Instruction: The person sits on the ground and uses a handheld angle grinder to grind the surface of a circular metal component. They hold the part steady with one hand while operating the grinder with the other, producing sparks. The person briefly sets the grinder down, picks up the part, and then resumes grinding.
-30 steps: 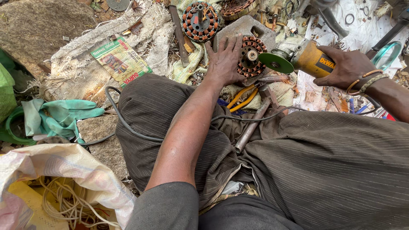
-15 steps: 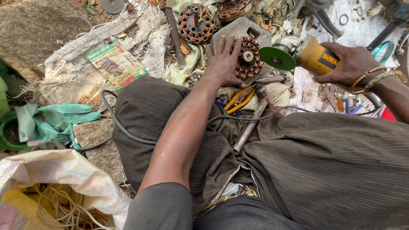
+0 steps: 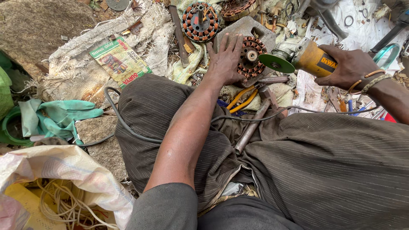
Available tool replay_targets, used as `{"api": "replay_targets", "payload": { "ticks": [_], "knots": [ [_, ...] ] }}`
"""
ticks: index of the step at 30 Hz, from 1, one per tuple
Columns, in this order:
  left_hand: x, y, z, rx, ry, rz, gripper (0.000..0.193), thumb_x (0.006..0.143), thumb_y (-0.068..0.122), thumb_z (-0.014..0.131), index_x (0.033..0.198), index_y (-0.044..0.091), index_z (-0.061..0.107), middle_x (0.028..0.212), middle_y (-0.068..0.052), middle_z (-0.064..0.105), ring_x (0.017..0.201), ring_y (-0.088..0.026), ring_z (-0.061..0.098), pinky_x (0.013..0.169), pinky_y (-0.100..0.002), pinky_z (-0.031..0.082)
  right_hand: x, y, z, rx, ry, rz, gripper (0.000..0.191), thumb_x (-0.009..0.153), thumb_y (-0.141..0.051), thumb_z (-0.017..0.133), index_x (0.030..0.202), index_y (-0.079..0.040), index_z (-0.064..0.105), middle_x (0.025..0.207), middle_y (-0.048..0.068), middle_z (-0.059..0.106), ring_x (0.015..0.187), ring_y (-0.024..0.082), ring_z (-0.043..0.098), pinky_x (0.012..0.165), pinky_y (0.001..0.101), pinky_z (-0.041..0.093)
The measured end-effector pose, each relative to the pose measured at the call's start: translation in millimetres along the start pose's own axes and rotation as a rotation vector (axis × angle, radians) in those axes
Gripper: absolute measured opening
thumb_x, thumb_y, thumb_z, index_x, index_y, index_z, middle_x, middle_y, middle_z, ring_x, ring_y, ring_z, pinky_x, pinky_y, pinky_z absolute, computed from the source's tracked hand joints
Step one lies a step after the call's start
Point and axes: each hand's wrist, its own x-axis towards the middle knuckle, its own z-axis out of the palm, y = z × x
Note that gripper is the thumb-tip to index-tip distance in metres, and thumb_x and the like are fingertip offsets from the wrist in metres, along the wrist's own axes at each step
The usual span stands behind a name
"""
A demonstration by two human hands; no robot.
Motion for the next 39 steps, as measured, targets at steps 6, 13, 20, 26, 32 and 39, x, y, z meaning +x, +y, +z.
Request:
{"api": "replay_targets", "payload": {
  "ticks": [6,13,20,26,32,39],
  "knots": [
    [1,0,3,0.006,0.004,-0.006,0.152,0.053,0.066,0.095,0.161,0.017,0.000,0.169,-0.008,0.017,0.156,-0.034,0.011,0.118,-0.078,0.007,0,-2,1,-0.069,0.038,-0.018,0.103,0.071,-0.056,0.082,0.162,-0.024,0.045,0.106,0.018,0.076,0.085,0.035,0.077,0.085,0.0480,0.064],
    [0,-2,5,0.018,0.013,-0.010,0.150,0.054,0.066,0.095,0.161,0.017,0.002,0.170,-0.007,0.017,0.156,-0.034,0.010,0.118,-0.078,0.007,4,-2,6,-0.041,0.033,-0.041,0.108,0.068,-0.057,0.083,0.163,-0.024,0.043,0.107,0.017,0.075,0.085,0.035,0.076,0.080,0.0494,0.064],
    [-3,8,-10,0.055,-0.001,0.044,0.156,0.047,0.065,0.097,0.160,0.019,0.000,0.170,-0.006,0.014,0.156,-0.032,0.010,0.121,-0.072,0.004,1,11,2,-0.077,-0.034,0.063,0.109,0.069,-0.066,0.079,0.163,-0.025,0.044,0.100,0.016,0.077,0.077,0.032,0.078,0.075,0.0472,0.067],
    [-9,21,-13,0.133,-0.015,-0.055,0.151,0.063,0.081,0.084,0.163,0.009,-0.003,0.168,-0.024,0.015,0.154,-0.043,0.011,0.122,-0.075,0.002,-6,18,0,-0.009,0.069,0.019,0.111,0.065,-0.070,0.080,0.158,-0.019,0.048,0.098,0.017,0.076,0.076,0.032,0.076,0.076,0.0469,0.066],
    [0,7,-8,0.050,-0.001,-0.006,0.148,0.059,0.073,0.087,0.160,0.009,0.001,0.168,-0.019,0.012,0.155,-0.039,0.005,0.118,-0.075,0.004,-2,6,-3,-0.038,-0.025,0.063,0.108,0.066,-0.064,0.080,0.160,-0.023,0.048,0.100,0.016,0.076,0.074,0.033,0.077,0.073,0.0477,0.066],
    [2,4,-2,0.023,-0.028,-0.014,0.146,0.062,0.068,0.089,0.162,0.009,0.001,0.169,-0.017,0.013,0.156,-0.039,0.005,0.119,-0.076,0.004,2,-2,-8,-0.025,0.023,0.007,0.108,0.065,-0.064,0.079,0.160,-0.025,0.048,0.098,0.018,0.077,0.076,0.033,0.076,0.078,0.0479,0.065]
  ]
}}
